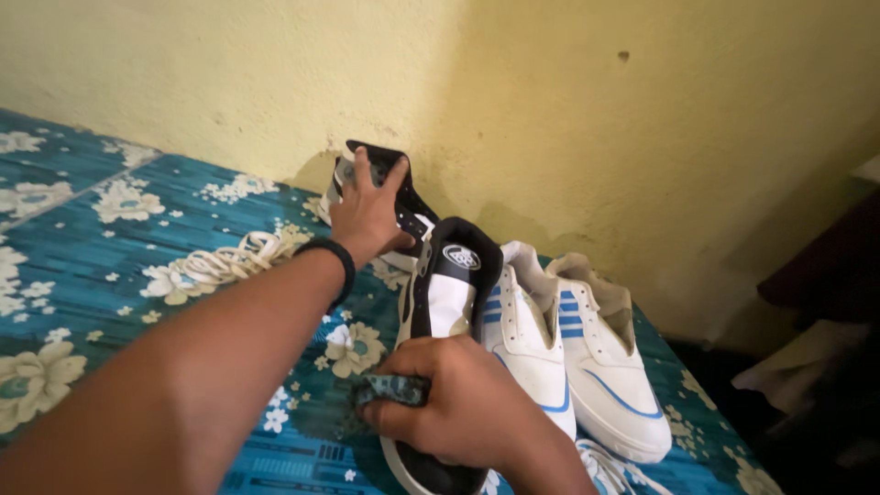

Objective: The person wipes the upper and tongue of a black and white high-top sneaker with a small cloth, working over the toe box, sides, and heel, then threads a white shoelace through the eyelets of the sneaker. Other sneakers and loose laces rest on the bed beside the work.

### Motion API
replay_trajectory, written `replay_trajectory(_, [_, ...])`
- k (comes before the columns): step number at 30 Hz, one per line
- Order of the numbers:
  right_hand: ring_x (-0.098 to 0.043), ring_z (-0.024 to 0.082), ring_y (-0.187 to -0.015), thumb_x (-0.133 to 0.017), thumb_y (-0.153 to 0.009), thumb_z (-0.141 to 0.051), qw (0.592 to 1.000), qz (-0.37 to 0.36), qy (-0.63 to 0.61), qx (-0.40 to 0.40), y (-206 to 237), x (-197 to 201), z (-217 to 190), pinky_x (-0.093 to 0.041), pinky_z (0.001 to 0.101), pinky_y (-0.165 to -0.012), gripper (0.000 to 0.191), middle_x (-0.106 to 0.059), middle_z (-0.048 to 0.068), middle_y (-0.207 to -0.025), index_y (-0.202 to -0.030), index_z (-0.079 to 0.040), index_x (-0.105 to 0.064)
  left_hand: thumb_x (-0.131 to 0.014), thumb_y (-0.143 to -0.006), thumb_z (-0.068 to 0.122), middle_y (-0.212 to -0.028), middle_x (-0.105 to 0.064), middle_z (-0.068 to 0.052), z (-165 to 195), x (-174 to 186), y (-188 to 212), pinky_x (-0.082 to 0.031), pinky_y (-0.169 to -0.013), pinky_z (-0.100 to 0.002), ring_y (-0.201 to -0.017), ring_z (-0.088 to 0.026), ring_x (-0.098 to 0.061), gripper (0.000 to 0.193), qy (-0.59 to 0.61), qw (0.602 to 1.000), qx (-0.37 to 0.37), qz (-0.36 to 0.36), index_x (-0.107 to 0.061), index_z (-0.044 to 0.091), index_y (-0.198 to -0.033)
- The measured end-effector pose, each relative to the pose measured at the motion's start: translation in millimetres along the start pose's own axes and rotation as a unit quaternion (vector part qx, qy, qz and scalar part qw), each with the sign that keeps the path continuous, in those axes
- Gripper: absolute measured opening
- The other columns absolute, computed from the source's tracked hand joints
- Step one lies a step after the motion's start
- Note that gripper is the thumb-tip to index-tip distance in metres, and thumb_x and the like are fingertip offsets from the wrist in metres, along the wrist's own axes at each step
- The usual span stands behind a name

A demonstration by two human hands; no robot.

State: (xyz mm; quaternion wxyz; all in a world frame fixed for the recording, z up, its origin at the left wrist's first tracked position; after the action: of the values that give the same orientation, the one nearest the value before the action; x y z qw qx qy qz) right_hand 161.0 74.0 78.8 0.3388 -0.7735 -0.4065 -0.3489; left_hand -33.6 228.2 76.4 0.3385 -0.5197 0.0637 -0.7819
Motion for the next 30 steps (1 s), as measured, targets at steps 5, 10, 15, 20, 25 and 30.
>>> replay_trajectory(5, [-0.067, 0.027, -0.058, -0.079, -0.074, -0.026, 0.999, -0.023, 0.004, -0.036, -2, -5, 10, -0.053, 0.0381, -0.058, 0.025, -0.069, 0.014, -0.067, -0.083, -0.004, -0.075, -0.097, -0.063, 0.039, -0.163, -0.008, -0.025, 0, 1, 6, -0.053, -0.094, -0.053, -0.125, -0.049, -0.052, 0.075, -0.088, 0.996, -0.015, -0.028, -0.063, 0.023, -0.129])
replay_trajectory(10, [-0.065, 0.025, -0.056, -0.079, -0.075, -0.024, 0.999, -0.007, -0.017, -0.032, -2, -3, 9, -0.054, 0.0361, -0.057, 0.023, -0.068, 0.013, -0.065, -0.082, -0.002, -0.074, -0.093, -0.068, 0.032, -0.155, -0.027, -0.029, -19, 19, -2, -0.055, -0.095, -0.048, -0.105, -0.047, -0.067, 0.047, -0.057, 0.997, -0.051, 0.017, -0.076, 0.011, -0.105])
replay_trajectory(15, [-0.065, 0.024, -0.057, -0.081, -0.076, -0.027, 0.997, -0.008, 0.005, -0.078, -2, -5, 22, -0.053, 0.0369, -0.057, 0.026, -0.069, 0.013, -0.065, -0.085, -0.003, -0.075, -0.095, -0.064, 0.039, -0.140, -0.039, -0.032, -73, 67, -11, -0.054, -0.093, -0.048, -0.106, -0.046, -0.065, 0.039, -0.141, 0.987, -0.060, 0.049, -0.080, 0.014, -0.090])
replay_trajectory(20, [-0.070, 0.022, -0.065, -0.081, -0.075, -0.023, 1.000, 0.016, -0.012, 0.006, -16, -4, 27, -0.056, 0.0350, -0.062, 0.023, -0.073, 0.010, -0.074, -0.088, -0.004, -0.077, -0.097, -0.059, 0.037, -0.142, -0.049, -0.014, -139, 116, 9, -0.053, -0.095, -0.044, -0.119, -0.031, -0.064, 0.033, -0.057, 0.991, -0.113, 0.041, -0.080, 0.017, -0.079])
replay_trajectory(25, [-0.071, 0.022, -0.071, -0.077, -0.077, -0.016, 0.994, 0.084, 0.001, 0.076, -37, 7, 49, -0.056, 0.0345, -0.068, 0.016, -0.074, 0.010, -0.080, -0.089, -0.006, -0.077, -0.097, -0.058, 0.022, -0.150, -0.043, -0.006, -151, 127, 31, -0.054, -0.095, -0.039, -0.103, -0.026, -0.071, 0.026, 0.022, 0.991, -0.113, -0.068, -0.079, 0.012, -0.074])
replay_trajectory(30, [-0.070, 0.021, -0.072, -0.080, -0.082, -0.023, 0.991, 0.114, 0.029, 0.067, -61, 24, 77, -0.055, 0.0351, -0.068, 0.024, -0.075, 0.010, -0.082, -0.099, -0.007, -0.076, -0.096, -0.056, 0.015, -0.148, -0.043, -0.002, -106, 125, 62, -0.056, -0.095, -0.035, -0.110, -0.024, -0.070, 0.026, 0.096, 0.972, -0.180, -0.116, -0.075, 0.007, -0.070])
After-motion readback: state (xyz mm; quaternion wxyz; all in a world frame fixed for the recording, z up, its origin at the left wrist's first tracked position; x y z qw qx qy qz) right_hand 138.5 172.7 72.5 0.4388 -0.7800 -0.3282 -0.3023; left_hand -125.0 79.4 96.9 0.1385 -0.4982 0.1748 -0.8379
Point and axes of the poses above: each hand's wrist, its own y-axis away from the middle knuckle, its own x-axis out of the back of the hand, z = x × y, the point moved 10 cm from there along -y, towards the middle knuckle
